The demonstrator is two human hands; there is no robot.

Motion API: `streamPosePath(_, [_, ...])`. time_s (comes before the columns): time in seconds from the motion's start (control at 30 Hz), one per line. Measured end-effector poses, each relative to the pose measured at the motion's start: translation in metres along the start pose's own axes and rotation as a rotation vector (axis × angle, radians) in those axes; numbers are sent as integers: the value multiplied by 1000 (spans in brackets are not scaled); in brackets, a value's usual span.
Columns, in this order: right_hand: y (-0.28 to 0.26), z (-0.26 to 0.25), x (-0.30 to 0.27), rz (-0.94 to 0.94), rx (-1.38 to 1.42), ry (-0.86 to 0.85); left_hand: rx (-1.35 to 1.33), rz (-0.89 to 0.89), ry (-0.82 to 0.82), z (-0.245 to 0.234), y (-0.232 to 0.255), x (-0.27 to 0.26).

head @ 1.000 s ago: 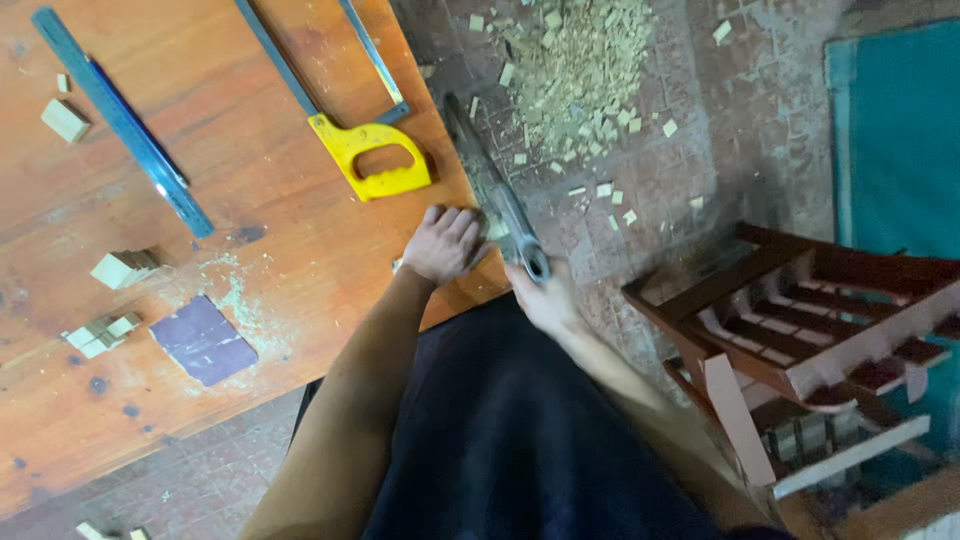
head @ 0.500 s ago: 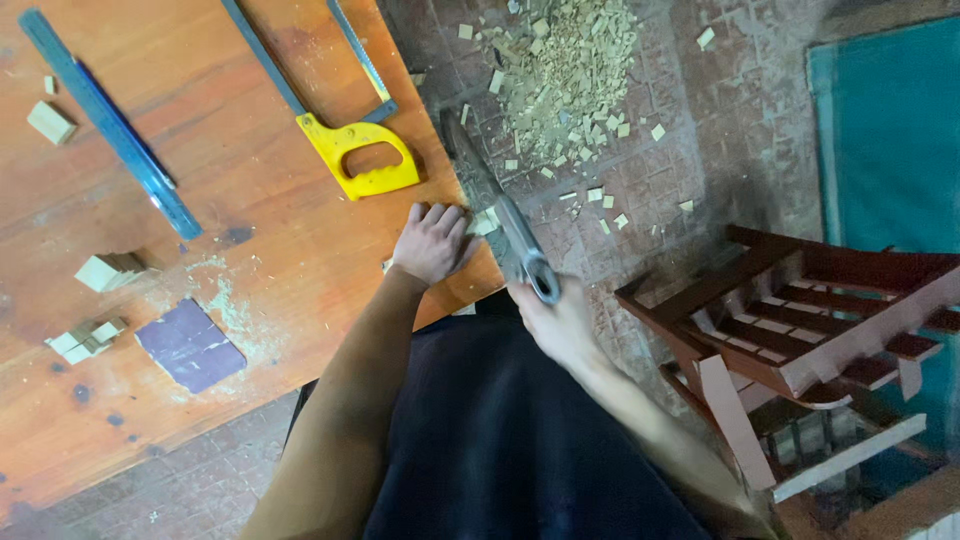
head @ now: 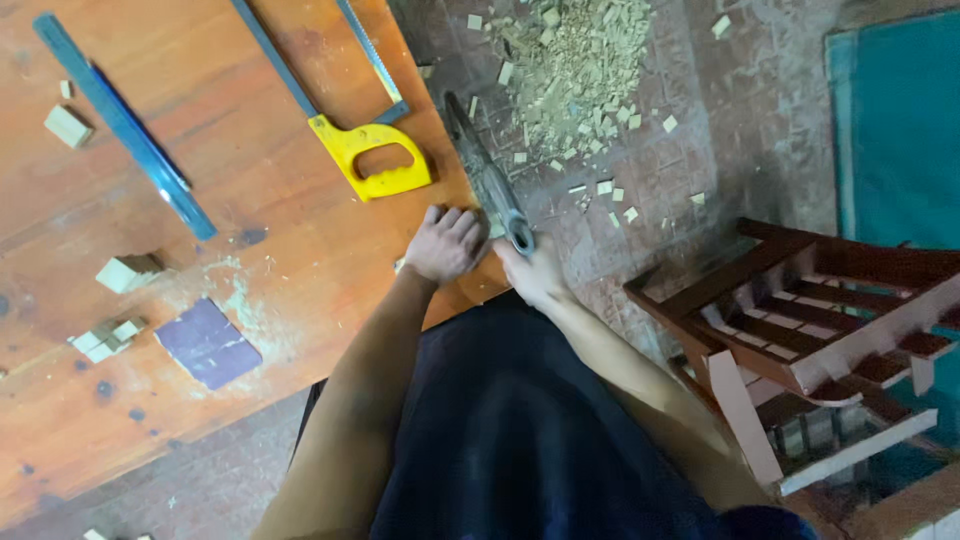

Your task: The person sands small wooden blocks using a piece of sandpaper on a workbench and then uses a hand saw to cut a small wooden piece.

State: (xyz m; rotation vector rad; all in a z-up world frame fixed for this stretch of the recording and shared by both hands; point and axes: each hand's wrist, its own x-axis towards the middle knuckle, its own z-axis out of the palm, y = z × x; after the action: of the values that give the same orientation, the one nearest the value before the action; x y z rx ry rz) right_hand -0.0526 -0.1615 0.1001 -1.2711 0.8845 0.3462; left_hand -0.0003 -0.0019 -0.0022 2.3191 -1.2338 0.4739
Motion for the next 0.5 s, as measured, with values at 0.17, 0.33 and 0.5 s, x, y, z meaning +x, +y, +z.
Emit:
streamPosePath(0.17, [-1,5,15,-77,-191,70,48,-38,-29,-8,2,7])
streamPosePath(0.33, [8,-11,-6,-147,-309,62,37,-28,-9,-11,-3,9])
streamPosePath(0.5, [-49,-17,-105,-107,-274,66,19,-35,-15,-14,2,8])
